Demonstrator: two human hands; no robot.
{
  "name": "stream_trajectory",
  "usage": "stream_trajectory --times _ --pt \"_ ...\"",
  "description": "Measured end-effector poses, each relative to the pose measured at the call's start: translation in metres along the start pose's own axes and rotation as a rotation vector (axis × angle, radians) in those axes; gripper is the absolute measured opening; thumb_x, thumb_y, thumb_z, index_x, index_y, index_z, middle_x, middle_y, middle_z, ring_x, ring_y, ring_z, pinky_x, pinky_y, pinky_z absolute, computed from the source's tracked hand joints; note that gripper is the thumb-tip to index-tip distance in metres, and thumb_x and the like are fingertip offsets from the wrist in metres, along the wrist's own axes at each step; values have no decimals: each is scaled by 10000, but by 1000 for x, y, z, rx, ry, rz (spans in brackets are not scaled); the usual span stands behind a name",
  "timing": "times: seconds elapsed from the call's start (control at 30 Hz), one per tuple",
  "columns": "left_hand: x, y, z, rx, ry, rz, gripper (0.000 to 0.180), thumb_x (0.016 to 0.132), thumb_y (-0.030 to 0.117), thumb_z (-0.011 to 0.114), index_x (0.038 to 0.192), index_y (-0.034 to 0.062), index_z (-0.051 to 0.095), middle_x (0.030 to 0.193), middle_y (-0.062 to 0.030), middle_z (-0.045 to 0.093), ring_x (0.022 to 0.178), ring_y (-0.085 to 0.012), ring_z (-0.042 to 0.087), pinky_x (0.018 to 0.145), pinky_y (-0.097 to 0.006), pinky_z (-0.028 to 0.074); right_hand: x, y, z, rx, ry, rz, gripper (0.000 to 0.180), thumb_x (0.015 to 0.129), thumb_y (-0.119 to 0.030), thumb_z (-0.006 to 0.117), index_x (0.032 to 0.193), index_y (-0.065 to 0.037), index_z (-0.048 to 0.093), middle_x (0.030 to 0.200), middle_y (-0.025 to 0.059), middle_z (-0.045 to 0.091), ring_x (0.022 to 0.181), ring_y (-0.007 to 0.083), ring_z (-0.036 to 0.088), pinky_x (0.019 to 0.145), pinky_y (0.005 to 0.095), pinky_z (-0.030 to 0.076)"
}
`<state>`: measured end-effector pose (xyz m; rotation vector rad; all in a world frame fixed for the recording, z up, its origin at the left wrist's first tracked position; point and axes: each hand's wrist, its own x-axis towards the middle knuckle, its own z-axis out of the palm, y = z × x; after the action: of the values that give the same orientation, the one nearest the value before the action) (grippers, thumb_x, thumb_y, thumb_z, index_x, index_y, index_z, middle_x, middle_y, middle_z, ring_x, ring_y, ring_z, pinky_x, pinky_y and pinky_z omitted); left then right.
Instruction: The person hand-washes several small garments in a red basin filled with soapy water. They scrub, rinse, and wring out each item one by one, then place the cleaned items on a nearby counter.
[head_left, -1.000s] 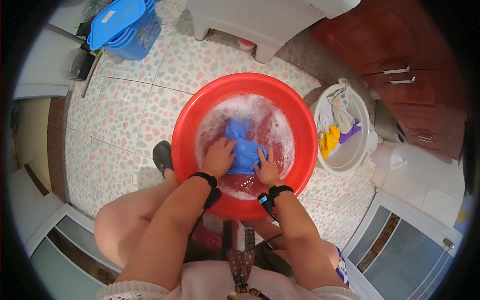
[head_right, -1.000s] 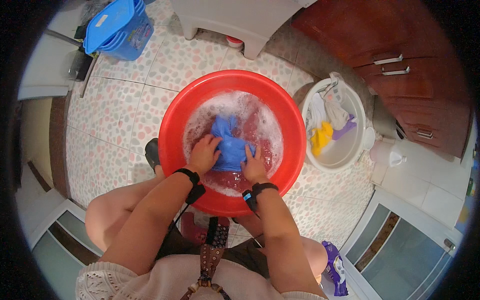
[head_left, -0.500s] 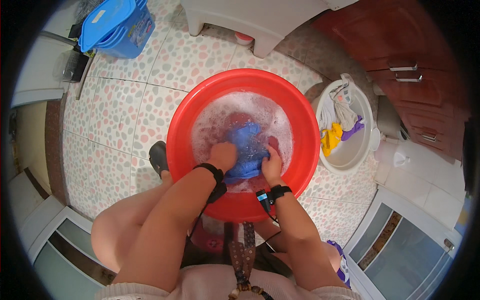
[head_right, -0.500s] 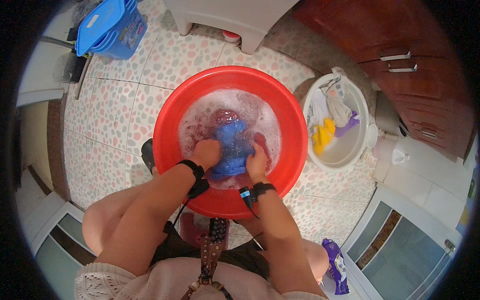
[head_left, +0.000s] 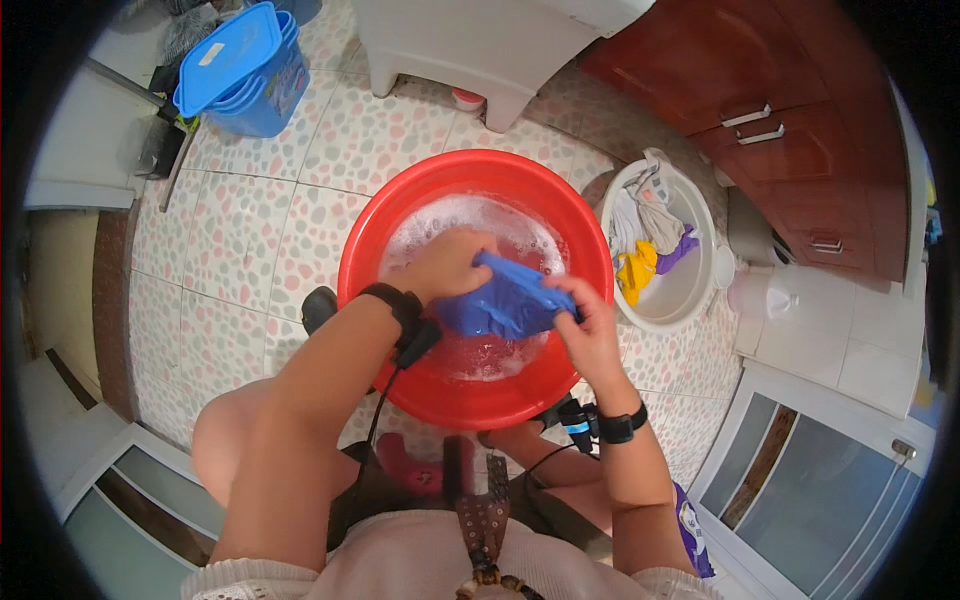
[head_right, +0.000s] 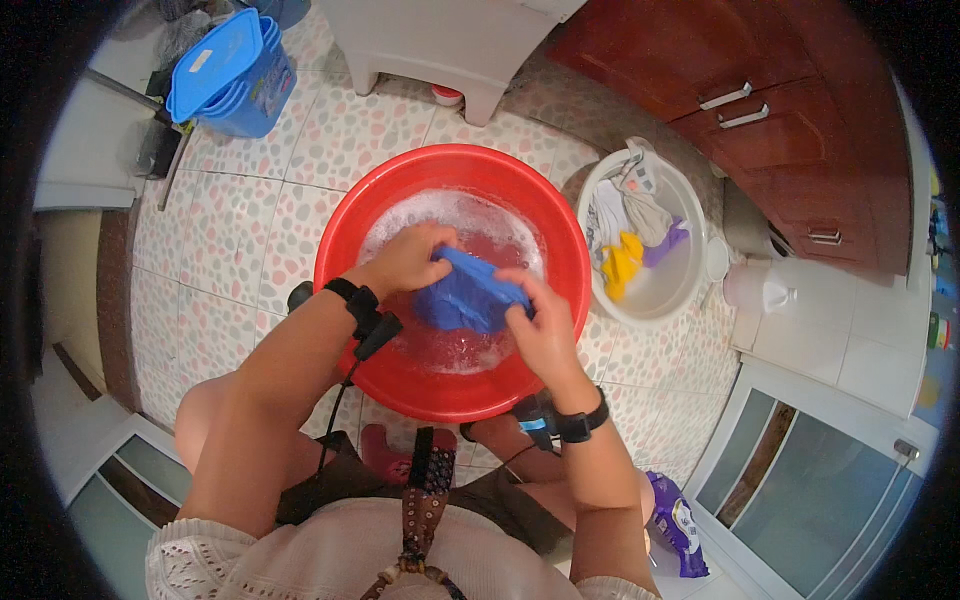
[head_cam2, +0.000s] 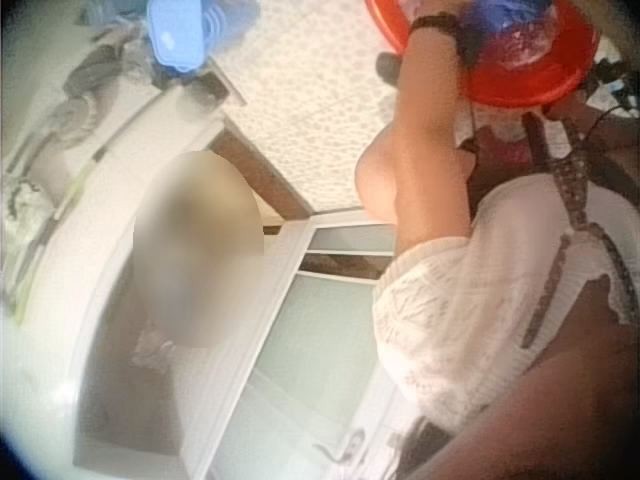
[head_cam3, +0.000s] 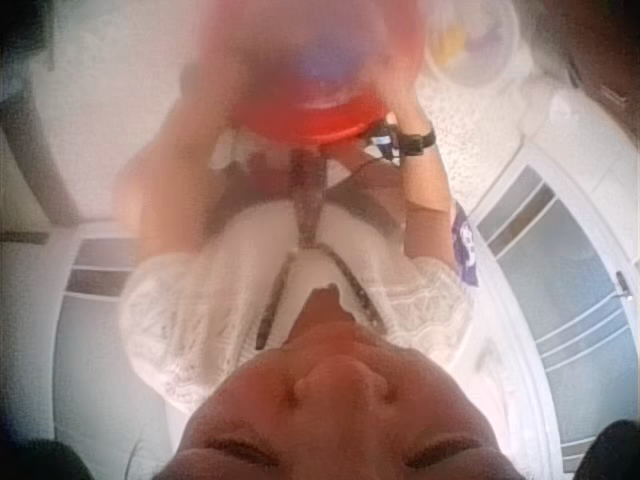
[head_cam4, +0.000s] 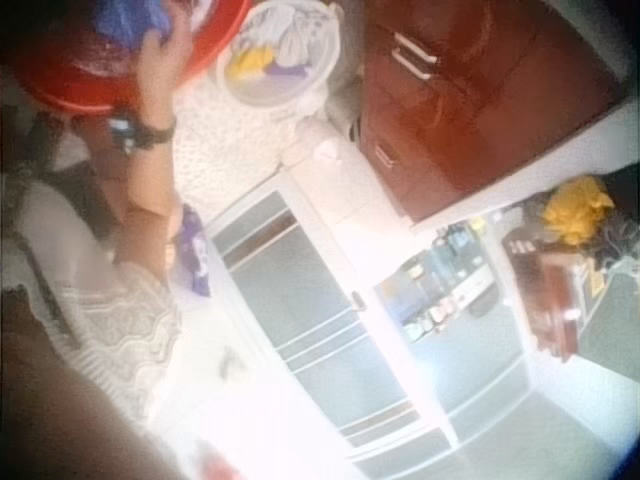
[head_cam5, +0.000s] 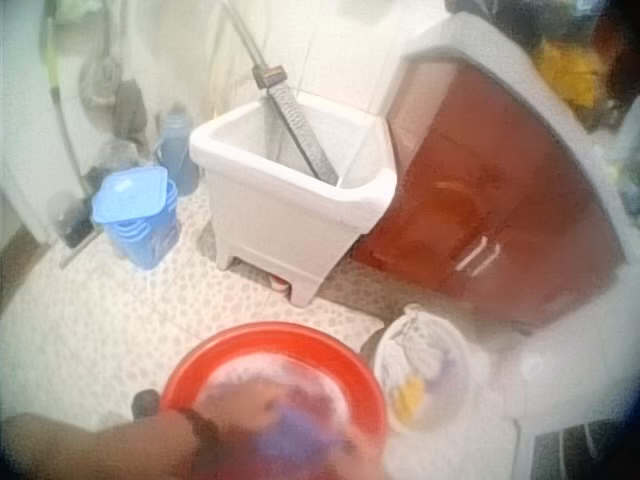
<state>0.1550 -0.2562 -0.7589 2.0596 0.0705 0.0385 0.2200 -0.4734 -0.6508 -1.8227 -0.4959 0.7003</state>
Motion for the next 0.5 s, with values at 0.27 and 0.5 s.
stream_trajectory --times 0.27,0.5 --pt "10 51 -46 3 31 -88 200 718 82 623 907 52 565 840 -153 615 814 -345 604 726 -425 473 19 -8 -26 -574 171 -198 268 814 73 512 1056 0 600 940 159 630 861 269 618 757 344 491" --pt "-13 -11 3 467 8 62 308 707 89 680 1009 79 623 974 -138 586 875 -332 589 788 -400 495 37 102 2 -837 146 -328 166 812 7 488 957 -10 568 928 196 582 884 392 572 790 464 468"
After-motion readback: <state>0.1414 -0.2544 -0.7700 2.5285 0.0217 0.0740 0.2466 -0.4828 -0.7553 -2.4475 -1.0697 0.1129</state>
